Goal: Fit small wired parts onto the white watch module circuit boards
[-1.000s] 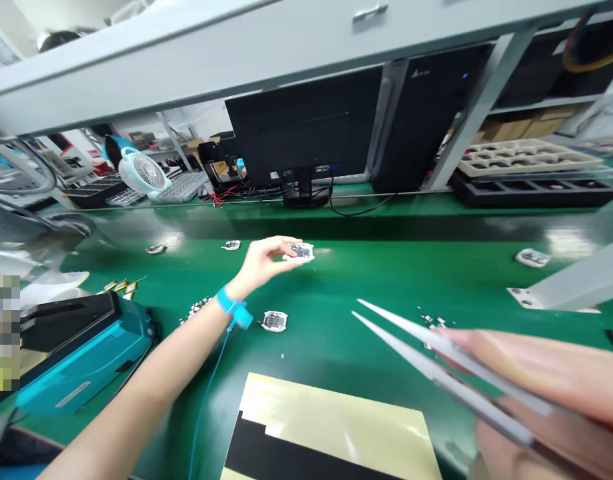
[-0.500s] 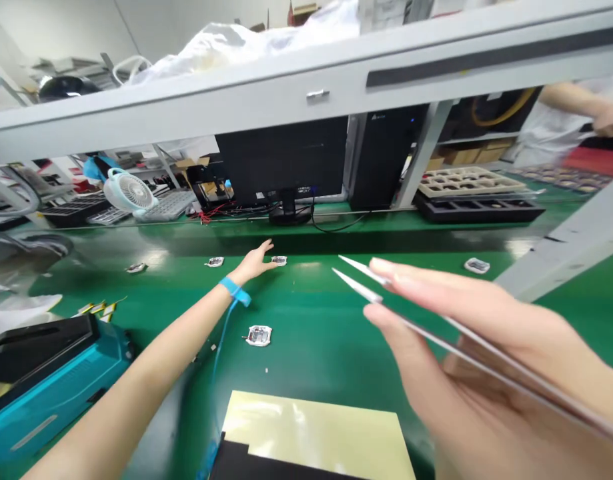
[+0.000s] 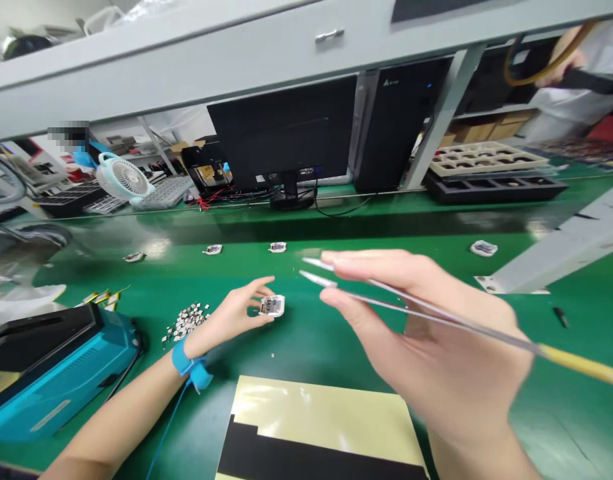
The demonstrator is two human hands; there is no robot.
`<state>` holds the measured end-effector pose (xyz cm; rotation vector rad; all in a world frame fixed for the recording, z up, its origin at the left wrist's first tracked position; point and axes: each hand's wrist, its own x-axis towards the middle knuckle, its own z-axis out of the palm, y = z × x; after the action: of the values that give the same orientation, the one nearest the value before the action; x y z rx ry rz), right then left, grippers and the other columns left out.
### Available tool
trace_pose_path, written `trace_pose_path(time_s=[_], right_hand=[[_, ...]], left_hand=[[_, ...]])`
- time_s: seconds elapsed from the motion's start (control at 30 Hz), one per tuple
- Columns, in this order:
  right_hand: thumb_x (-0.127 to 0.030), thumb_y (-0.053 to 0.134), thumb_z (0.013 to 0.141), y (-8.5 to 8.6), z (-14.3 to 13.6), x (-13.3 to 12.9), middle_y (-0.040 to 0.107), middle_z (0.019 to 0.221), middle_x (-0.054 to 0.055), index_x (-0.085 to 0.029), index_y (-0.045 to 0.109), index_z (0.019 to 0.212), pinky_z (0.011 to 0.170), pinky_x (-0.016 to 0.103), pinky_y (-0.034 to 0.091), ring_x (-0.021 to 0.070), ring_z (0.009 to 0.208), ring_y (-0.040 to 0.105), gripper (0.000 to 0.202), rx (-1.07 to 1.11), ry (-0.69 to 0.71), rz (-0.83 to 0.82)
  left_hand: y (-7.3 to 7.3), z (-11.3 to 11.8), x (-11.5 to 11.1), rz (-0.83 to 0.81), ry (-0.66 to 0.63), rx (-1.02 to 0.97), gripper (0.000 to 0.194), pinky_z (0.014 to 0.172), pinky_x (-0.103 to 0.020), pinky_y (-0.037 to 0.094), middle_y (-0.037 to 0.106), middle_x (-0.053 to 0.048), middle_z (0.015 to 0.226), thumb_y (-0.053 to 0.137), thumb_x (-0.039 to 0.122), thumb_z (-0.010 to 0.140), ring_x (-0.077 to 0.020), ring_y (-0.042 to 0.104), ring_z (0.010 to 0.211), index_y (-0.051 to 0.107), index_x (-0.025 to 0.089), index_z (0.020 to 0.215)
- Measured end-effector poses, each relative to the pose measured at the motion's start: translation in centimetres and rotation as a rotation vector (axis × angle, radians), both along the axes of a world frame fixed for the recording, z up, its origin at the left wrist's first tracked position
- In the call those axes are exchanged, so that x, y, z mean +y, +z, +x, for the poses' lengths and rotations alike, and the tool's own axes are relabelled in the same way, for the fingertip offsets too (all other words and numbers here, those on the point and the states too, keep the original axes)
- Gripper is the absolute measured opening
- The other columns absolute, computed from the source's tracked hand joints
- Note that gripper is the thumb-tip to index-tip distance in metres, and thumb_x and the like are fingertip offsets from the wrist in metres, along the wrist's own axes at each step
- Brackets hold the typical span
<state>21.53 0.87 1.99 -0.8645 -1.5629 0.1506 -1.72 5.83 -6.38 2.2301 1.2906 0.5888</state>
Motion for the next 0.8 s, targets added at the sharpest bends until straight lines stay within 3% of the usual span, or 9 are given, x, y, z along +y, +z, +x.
trace_pose_path(time_s=[0.07,0.13,0.23,0.43,0.6,0.8], right_hand=[[-0.004,0.067,0.065,0.2,-0.2,0.0,0.066,0.086,-0.003,-0.024,0.063,0.090,0.070,0.019,0.056,0.0115,0.076,0.063,0.032,-0.048,0.128,-0.035],[-0.004,0.066,0.066,0.4,-0.4,-0.2,0.066,0.088,-0.005,-0.025,0.062,0.092,0.070,0.016,0.056,0.0094,0.077,0.063,0.034,-0.050,0.261,-0.107],[-0.001,0.064,0.066,0.5,-0.6,-0.7,0.065,0.091,-0.004,-0.025,0.060,0.094,0.074,0.016,0.055,0.0101,0.084,0.062,0.037,0.013,0.401,-0.172],[0.002,0.062,0.066,0.7,-1.1,-1.8,0.066,0.092,-0.002,-0.022,0.061,0.093,0.075,0.016,0.054,0.0114,0.084,0.062,0.036,0.058,0.462,-0.238],[-0.010,0.064,0.070,0.2,-1.8,-2.2,0.066,0.088,0.001,-0.022,0.061,0.092,0.068,0.023,0.056,0.0153,0.080,0.063,0.025,0.221,0.454,-0.212],[-0.011,0.065,0.070,-0.1,-1.9,-2.0,0.066,0.085,0.003,-0.021,0.061,0.090,0.065,0.025,0.057,0.0162,0.078,0.063,0.022,0.237,0.474,-0.232]], left_hand=[[2.9,1.2,-0.9,0.082,-0.007,-0.141,0.066,0.085,-0.027,0.048,0.057,-0.005,0.108,0.060,0.018,0.073,-0.0151,0.056,0.097,0.024,0.022,0.129],[5.6,2.4,-2.3,0.192,-0.013,-0.388,0.069,0.086,-0.028,0.048,0.057,-0.005,0.107,0.064,0.016,0.070,-0.0165,0.056,0.098,0.028,0.023,0.128],[7.8,3.7,-4.4,0.253,-0.022,-0.630,0.070,0.083,-0.025,0.051,0.059,-0.004,0.105,0.067,0.011,0.067,-0.0168,0.058,0.097,0.032,0.025,0.127],[7.6,4.0,-5.9,0.239,-0.066,-0.773,0.072,0.080,-0.024,0.055,0.061,-0.005,0.107,0.069,0.007,0.064,-0.0193,0.059,0.098,0.037,0.025,0.126],[7.7,3.7,-6.1,0.308,-0.062,-0.782,0.069,0.078,-0.024,0.056,0.062,-0.005,0.106,0.071,0.009,0.063,-0.0194,0.061,0.095,0.041,0.024,0.123],[7.7,3.7,-6.1,0.334,-0.075,-0.798,0.065,0.078,-0.025,0.057,0.063,-0.005,0.105,0.072,0.007,0.062,-0.0188,0.062,0.093,0.045,0.022,0.120]])
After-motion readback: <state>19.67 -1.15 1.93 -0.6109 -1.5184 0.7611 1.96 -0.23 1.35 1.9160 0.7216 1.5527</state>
